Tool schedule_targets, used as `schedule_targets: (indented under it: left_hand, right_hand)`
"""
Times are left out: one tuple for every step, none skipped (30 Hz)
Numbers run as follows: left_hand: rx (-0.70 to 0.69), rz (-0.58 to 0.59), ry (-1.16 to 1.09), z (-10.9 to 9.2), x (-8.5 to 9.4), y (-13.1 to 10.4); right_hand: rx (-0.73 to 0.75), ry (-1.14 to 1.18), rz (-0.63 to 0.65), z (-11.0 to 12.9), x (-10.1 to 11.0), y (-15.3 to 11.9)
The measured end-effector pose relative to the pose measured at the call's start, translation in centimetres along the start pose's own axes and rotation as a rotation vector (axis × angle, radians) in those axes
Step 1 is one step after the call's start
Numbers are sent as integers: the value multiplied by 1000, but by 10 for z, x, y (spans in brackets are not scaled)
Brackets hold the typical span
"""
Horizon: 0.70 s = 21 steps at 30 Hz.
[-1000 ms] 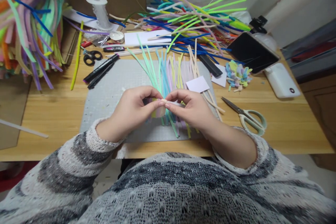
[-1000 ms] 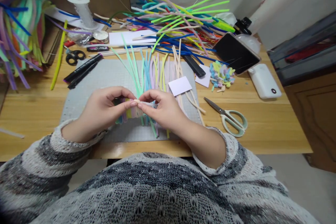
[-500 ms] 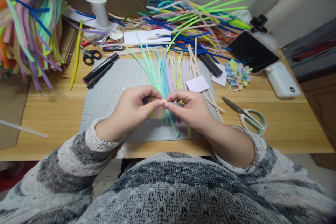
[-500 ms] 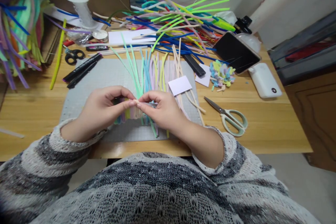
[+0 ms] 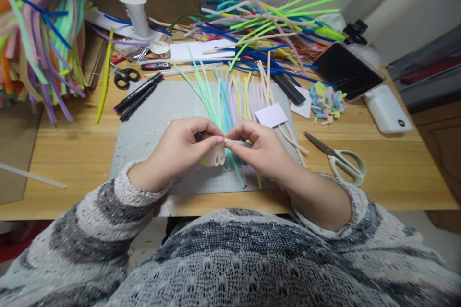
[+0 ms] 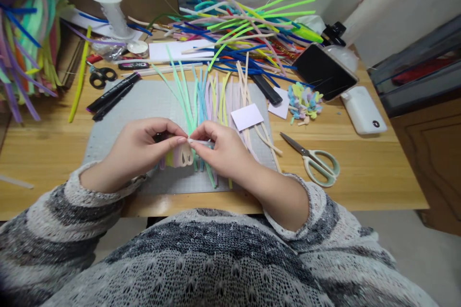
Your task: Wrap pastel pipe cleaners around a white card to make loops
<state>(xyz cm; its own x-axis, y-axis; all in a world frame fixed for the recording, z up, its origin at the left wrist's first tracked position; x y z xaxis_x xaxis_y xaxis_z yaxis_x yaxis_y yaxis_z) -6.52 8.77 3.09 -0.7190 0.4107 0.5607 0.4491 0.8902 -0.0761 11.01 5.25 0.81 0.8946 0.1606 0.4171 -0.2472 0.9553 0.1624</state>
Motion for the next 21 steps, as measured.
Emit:
schedule_targets:
  left_hand:
    - [1, -3, 6, 0, 0, 0]
    - [0, -1, 11, 1, 0, 0]
    - [-5, 6, 16, 1, 1, 1]
    - [-11, 17, 21, 2, 1, 1]
    - [-19, 31, 26, 3, 1, 1]
    - [-27, 44, 30, 3, 1, 1]
    - [-33, 54, 31, 4, 1, 2]
    - [-38, 60, 32, 5, 1, 2]
    - [-41, 65, 30, 5, 1, 2]
    - [-44, 72, 25, 6, 0, 2]
    - [-48, 82, 20, 6, 0, 2]
    - [-51, 92, 18, 6, 0, 2]
    - [-54, 100, 19, 6, 0, 2]
    - [-54, 103, 21, 6, -1, 2]
    - [-54, 100, 24, 6, -1, 2]
    - [-51, 91, 25, 5, 0, 2]
    - [-42, 76, 20, 5, 0, 2]
    - [-25, 61, 9, 5, 0, 2]
    - [-4, 45, -10, 5, 1, 3]
    - [17, 29, -34, 6, 1, 3]
    - [36, 13, -63, 6, 1, 3]
  right_hand:
    - [15, -16, 2, 0, 1, 0]
    - [38, -37, 6, 1, 2, 0]
    - [66, -61, 13, 1, 3, 0]
    - [97, -87, 17, 2, 3, -1]
    - [129, -113, 16, 3, 3, -1]
    - [159, -137, 11, 3, 4, -2]
    - [186, -160, 2, 3, 4, -2]
    - [208, -181, -7, 4, 3, -3]
    - [228, -201, -16, 3, 3, -3]
    - [244, -221, -22, 3, 3, -3]
    - [260, -245, -24, 2, 2, -3]
    - [278, -275, -20, 2, 2, -3]
    - [300, -314, -8, 2, 2, -2]
    - [326, -363, -1, 3, 3, -2]
    - [357, -420, -16, 4, 3, -3]
    - [395, -479, -62, 5, 5, -4]
    - [440, -531, -136, 7, 7, -5]
    - [497, -565, -225, 10, 9, -7]
    - [565, -571, -304, 12, 11, -9]
    - [629, -548, -343, 14, 12, -11]
    - [671, -509, -331, 15, 12, -13]
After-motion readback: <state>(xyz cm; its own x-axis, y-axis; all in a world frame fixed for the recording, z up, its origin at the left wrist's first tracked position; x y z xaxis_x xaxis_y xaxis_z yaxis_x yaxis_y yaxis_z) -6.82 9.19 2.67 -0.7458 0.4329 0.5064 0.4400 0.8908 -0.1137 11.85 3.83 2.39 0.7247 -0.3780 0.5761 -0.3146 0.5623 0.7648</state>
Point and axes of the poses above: each hand's wrist, its own y-axis towards the middle knuckle, its own x-axis out of the back of the hand, z = x × y, the point moved 1 cm from there along y, towards the middle knuckle, and after that the axes turned 6 degrees about x, right-handed, at the moved point
